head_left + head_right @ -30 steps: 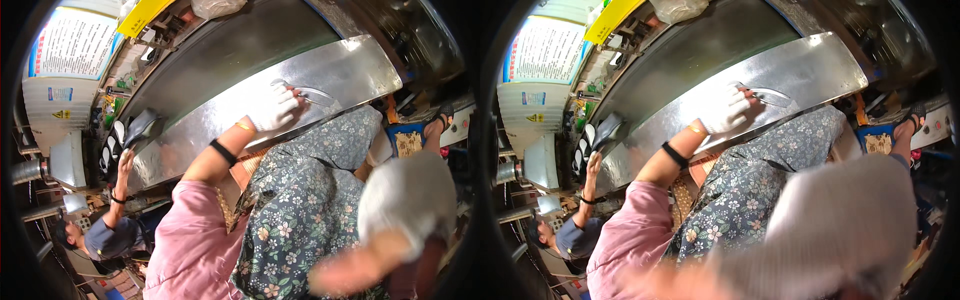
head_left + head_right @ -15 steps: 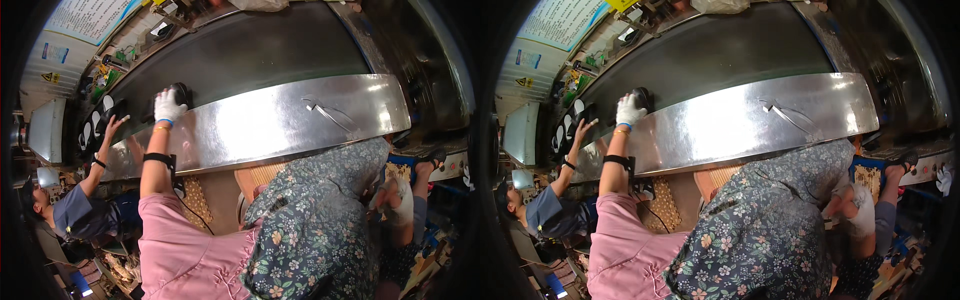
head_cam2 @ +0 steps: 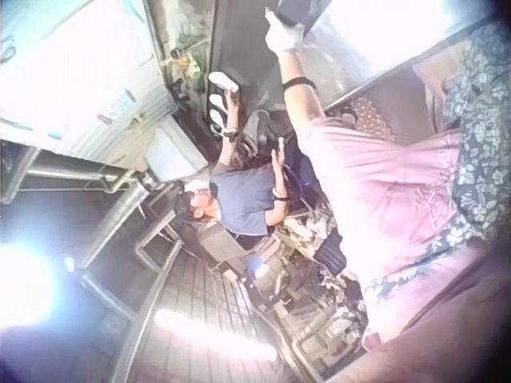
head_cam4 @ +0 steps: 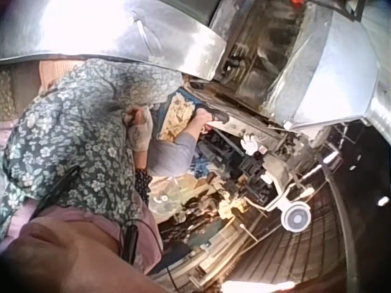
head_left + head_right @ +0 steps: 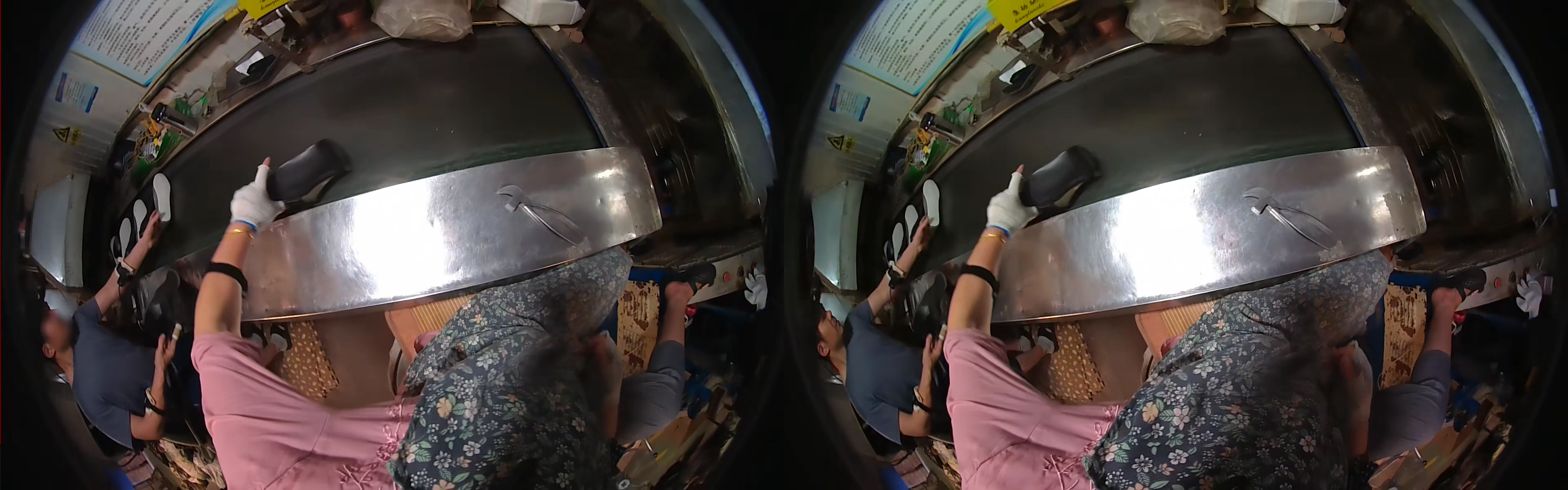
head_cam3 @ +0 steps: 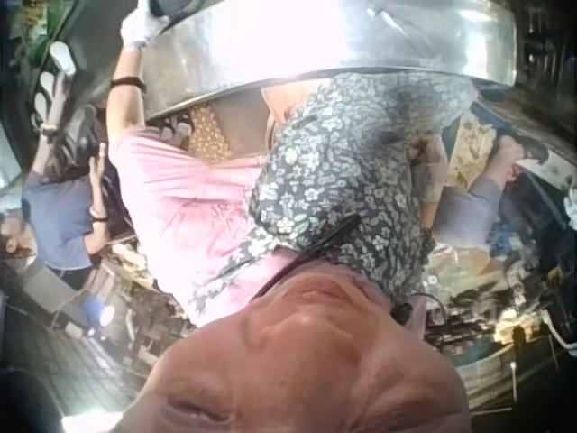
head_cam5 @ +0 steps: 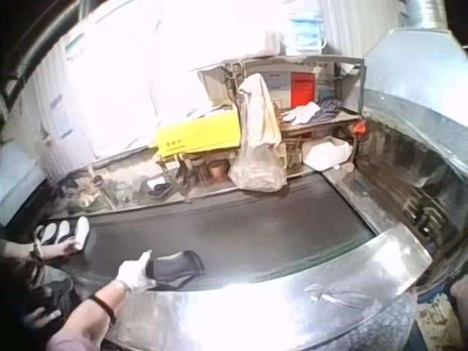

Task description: Placing shoe uppers onto a lasting machine and managing items on a conveyor belt in a shoe factory.

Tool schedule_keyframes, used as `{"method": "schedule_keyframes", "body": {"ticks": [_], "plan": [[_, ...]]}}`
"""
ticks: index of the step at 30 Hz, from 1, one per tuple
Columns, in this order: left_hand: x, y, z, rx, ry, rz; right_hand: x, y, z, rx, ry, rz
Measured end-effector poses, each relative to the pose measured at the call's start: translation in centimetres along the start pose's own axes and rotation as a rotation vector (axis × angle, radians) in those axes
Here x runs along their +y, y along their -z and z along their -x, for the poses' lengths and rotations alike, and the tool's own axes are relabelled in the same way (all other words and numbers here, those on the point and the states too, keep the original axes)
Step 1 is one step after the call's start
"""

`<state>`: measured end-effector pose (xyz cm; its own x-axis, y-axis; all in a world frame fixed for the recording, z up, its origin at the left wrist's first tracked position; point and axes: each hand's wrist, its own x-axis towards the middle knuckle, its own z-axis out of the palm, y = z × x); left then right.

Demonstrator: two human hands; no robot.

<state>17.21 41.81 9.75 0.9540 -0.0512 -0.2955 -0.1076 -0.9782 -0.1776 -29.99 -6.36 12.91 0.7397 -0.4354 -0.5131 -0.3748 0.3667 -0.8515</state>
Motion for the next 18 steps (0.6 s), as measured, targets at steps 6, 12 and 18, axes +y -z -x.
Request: {"method": "schedule_keyframes", "body": {"ticks": [6, 12, 18], "plan": [[5.8, -4.1, -1.5, 0.053, -0.039, 0.508, -1.6, -2.3, -0.5, -0.141, -0.024, -0.043], [9.0, 0.7, -0.8, 0.049, -0.108, 0.465, -2.2, 0.8, 1.8, -0.156, 0.179, 0.332], [16.0, 0.4, 9.3, -0.662, -0.711, 1.738, -6.6, 1.8, 0.0, -0.08, 0.393, 0.57]]}}
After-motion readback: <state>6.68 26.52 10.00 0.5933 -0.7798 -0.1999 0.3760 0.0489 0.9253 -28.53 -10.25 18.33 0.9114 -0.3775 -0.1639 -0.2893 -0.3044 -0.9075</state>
